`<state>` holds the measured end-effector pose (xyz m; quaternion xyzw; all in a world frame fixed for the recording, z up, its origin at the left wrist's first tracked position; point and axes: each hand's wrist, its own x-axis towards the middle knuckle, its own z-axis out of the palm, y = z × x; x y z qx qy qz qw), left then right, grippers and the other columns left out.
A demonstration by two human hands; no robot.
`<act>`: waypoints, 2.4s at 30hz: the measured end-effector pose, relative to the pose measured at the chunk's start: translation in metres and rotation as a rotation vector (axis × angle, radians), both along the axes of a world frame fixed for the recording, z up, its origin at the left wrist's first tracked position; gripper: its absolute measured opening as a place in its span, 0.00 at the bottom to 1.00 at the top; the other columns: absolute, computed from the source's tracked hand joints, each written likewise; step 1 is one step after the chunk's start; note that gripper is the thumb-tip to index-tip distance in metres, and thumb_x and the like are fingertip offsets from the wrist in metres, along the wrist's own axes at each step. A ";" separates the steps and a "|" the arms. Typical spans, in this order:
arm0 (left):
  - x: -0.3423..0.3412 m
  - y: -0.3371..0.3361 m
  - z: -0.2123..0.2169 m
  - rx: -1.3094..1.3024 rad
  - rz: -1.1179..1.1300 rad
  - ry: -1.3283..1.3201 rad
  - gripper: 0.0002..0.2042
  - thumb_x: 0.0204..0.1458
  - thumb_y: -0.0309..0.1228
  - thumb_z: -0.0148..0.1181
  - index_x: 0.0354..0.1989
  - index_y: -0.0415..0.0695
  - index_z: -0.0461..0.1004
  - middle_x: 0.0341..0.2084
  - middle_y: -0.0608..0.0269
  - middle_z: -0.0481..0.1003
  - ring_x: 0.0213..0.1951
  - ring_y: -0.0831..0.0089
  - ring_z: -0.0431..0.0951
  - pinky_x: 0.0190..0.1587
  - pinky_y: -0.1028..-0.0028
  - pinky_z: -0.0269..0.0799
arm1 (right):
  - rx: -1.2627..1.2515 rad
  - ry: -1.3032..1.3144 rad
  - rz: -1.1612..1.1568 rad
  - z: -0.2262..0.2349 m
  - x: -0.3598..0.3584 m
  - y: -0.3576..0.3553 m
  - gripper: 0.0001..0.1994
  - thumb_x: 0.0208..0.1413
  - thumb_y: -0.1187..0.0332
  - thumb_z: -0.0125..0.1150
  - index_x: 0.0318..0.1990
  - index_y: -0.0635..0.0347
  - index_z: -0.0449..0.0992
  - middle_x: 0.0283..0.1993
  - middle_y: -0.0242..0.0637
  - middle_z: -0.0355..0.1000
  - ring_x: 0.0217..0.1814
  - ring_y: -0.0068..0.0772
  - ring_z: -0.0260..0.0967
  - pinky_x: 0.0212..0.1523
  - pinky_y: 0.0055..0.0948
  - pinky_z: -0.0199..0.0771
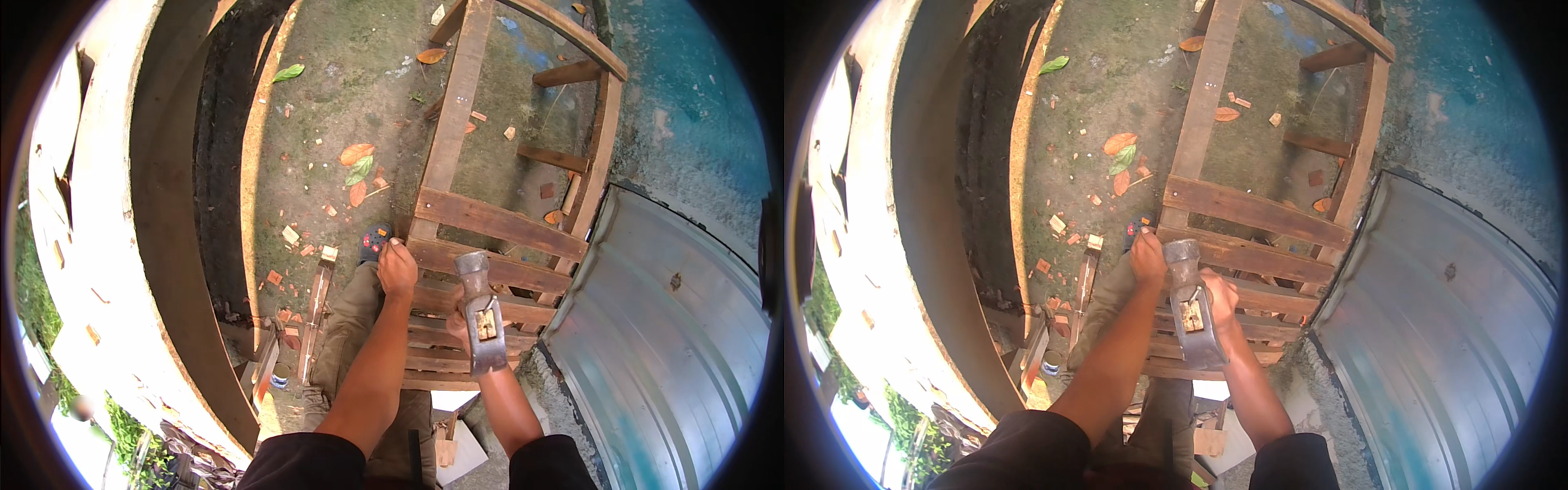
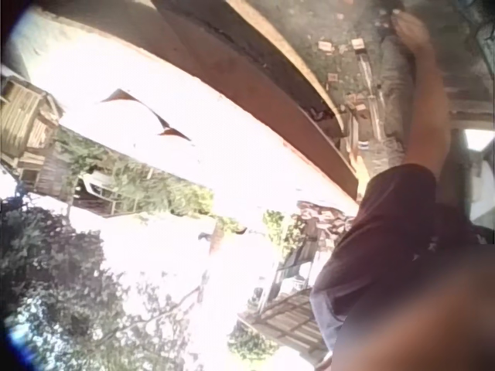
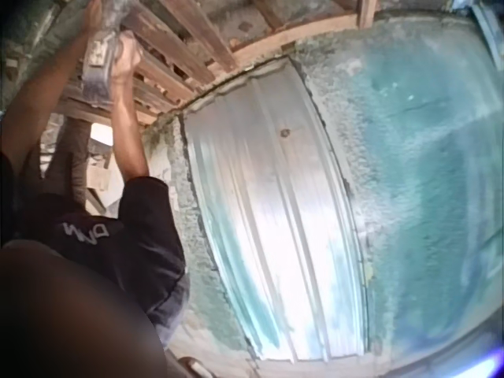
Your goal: The person assembles a wooden pallet by hammering nails into wooden slats. They repeatedly pick up nails from a plastic bag and use a hammer to secure the slats together.
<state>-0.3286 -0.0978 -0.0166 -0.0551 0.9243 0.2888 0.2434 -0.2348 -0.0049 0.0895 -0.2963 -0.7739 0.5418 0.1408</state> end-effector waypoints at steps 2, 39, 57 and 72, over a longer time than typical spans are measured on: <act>0.002 0.004 0.002 0.013 -0.009 -0.019 0.24 0.69 0.41 0.33 0.38 0.38 0.78 0.40 0.42 0.79 0.46 0.39 0.77 0.49 0.47 0.72 | 0.122 -0.269 -0.018 -0.031 -0.005 0.007 0.15 0.65 0.59 0.58 0.33 0.63 0.73 0.21 0.36 0.70 0.19 0.36 0.65 0.22 0.35 0.64; 0.005 -0.007 -0.013 0.166 -0.069 0.093 0.21 0.68 0.38 0.35 0.52 0.37 0.74 0.48 0.38 0.77 0.51 0.40 0.75 0.53 0.51 0.69 | -0.216 -0.524 -0.036 0.025 -0.026 0.022 0.24 0.66 0.48 0.58 0.44 0.68 0.72 0.28 0.64 0.75 0.33 0.69 0.76 0.31 0.58 0.75; -0.005 -0.022 -0.042 0.042 -0.116 0.082 0.23 0.68 0.38 0.33 0.57 0.33 0.71 0.54 0.33 0.73 0.58 0.36 0.70 0.62 0.51 0.63 | 0.047 -0.431 0.074 -0.016 -0.021 0.028 0.26 0.64 0.45 0.57 0.44 0.66 0.72 0.28 0.57 0.78 0.32 0.65 0.78 0.34 0.57 0.79; -0.004 -0.014 -0.026 0.075 -0.126 0.057 0.30 0.69 0.43 0.30 0.56 0.26 0.70 0.55 0.28 0.72 0.57 0.34 0.69 0.63 0.53 0.60 | 0.095 -0.609 -0.688 0.017 0.174 -0.065 0.18 0.64 0.58 0.62 0.48 0.66 0.74 0.34 0.59 0.77 0.37 0.65 0.77 0.36 0.52 0.75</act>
